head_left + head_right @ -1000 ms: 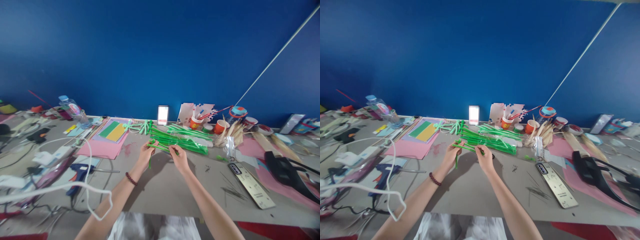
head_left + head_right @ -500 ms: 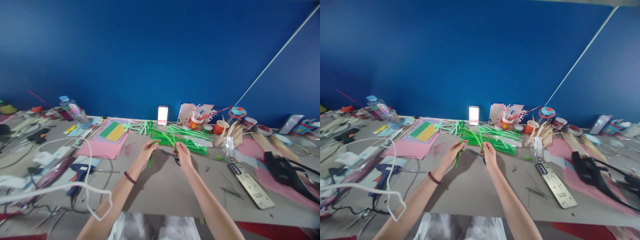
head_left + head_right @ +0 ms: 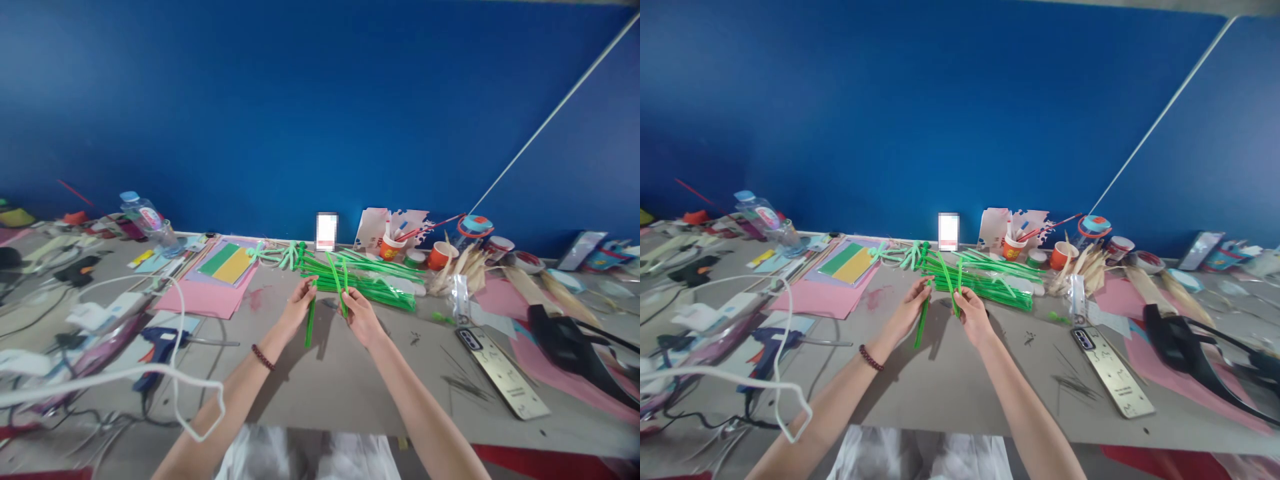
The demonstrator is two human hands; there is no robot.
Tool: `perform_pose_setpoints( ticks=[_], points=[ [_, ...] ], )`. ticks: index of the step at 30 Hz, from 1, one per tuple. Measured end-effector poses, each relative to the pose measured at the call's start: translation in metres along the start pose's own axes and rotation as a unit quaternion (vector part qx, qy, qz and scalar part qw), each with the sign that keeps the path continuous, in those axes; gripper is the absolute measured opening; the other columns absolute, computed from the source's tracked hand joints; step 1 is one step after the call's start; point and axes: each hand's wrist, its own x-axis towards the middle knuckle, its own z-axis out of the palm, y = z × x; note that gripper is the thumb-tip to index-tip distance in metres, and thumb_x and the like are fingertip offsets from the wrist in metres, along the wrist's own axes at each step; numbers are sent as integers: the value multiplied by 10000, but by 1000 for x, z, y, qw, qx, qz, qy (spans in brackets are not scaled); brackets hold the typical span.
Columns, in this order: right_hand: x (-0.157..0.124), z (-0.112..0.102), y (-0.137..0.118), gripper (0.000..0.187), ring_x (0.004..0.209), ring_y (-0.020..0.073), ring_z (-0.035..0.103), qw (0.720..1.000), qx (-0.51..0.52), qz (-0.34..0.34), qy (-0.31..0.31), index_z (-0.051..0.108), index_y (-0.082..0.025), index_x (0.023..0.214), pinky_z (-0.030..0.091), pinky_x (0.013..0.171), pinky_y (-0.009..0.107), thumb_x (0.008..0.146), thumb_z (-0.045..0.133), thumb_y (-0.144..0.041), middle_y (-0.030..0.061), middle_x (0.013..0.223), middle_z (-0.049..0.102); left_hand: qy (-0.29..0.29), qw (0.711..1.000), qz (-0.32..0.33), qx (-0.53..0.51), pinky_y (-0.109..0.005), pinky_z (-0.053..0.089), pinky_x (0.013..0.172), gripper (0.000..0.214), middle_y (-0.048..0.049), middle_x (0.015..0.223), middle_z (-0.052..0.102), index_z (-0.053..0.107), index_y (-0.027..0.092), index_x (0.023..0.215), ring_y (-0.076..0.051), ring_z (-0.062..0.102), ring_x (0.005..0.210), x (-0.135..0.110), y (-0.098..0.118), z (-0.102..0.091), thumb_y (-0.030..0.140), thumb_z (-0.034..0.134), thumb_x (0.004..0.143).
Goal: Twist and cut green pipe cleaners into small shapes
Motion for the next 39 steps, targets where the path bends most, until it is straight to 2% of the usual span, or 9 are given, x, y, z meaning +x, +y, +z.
perform_pose_setpoints(
  ticks=[2, 5, 8, 11, 17, 23, 28, 32, 39],
  points=[
    [-1, 1, -1, 301, 505, 85, 441, 1000, 15, 9, 5, 554, -215, 744, 409, 520, 228, 572, 750, -364, -63, 594, 477, -1, 1000, 5, -13, -191, 321, 496, 445, 21, 699, 549, 603, 199, 999, -75, 446, 561, 2, -4, -1, 375, 720, 608],
    [-1, 0, -1, 322, 505, 83, 456, 999, 30, 20, 9, 553, -212, 751, 422, 520, 225, 552, 766, -350, -61, 597, 492, 9, 999, -23, -21, -187, 289, 461, 392, 15, 689, 553, 616, 161, 876, -61, 431, 521, 6, -8, -3, 356, 750, 563],
    [-1, 0, 1, 311, 512, 77, 465, 999, 32, 26, -3, 553, -218, 761, 432, 531, 216, 561, 769, -318, -65, 611, 498, 18, 999, -36, -14, -198, 322, 500, 287, 10, 672, 562, 626, 147, 732, -64, 457, 536, 7, -8, -5, 320, 761, 547],
    [-3, 1, 2, 290, 541, 77, 481, 999, 33, 27, -31, 557, -221, 762, 458, 578, 225, 576, 766, -300, -62, 650, 519, 18, 999, -37, -15, -203, 335, 521, 229, 18, 649, 561, 623, 156, 675, -63, 467, 536, 4, -5, -3, 283, 762, 545],
    [-9, 6, 1, 261, 646, 115, 543, 994, 17, 34, -101, 573, -216, 783, 495, 687, 304, 612, 749, -304, -22, 721, 562, -9, 999, -42, -28, -201, 370, 551, 263, -18, 764, 603, 631, 154, 757, -79, 507, 611, 2, -4, 0, 253, 759, 550],
    [-8, 7, -2, 266, 627, 99, 542, 995, 37, 18, -86, 570, -220, 759, 481, 749, 311, 591, 766, -282, -41, 710, 552, -22, 999, -23, -28, -195, 389, 519, 362, -8, 734, 585, 593, 152, 854, -83, 511, 593, 2, -4, 0, 223, 760, 541],
    [-8, 8, -2, 251, 652, 98, 546, 992, 71, 25, -100, 584, -220, 767, 465, 759, 289, 597, 767, -245, -46, 711, 554, -42, 999, 2, 23, -183, 379, 463, 340, -34, 761, 619, 592, 140, 906, -104, 559, 600, 3, -7, 0, 246, 702, 602],
    [-4, 3, 5, 243, 649, 83, 545, 993, 61, 9, -102, 588, -216, 779, 442, 727, 238, 609, 761, -219, -50, 733, 577, -38, 994, 52, 91, -194, 401, 471, 345, -6, 708, 616, 583, 170, 979, -108, 575, 549, 4, -13, -1, 201, 633, 639],
    [-4, 1, 9, 232, 678, 92, 568, 992, 50, 10, -119, 581, -212, 803, 437, 705, 228, 636, 741, -211, -35, 796, 588, -8, 950, 132, 282, -212, 402, 510, 217, 10, 634, 594, 623, 182, 917, -114, 562, 503, 5, -22, -9, 187, 533, 720]
  ],
)
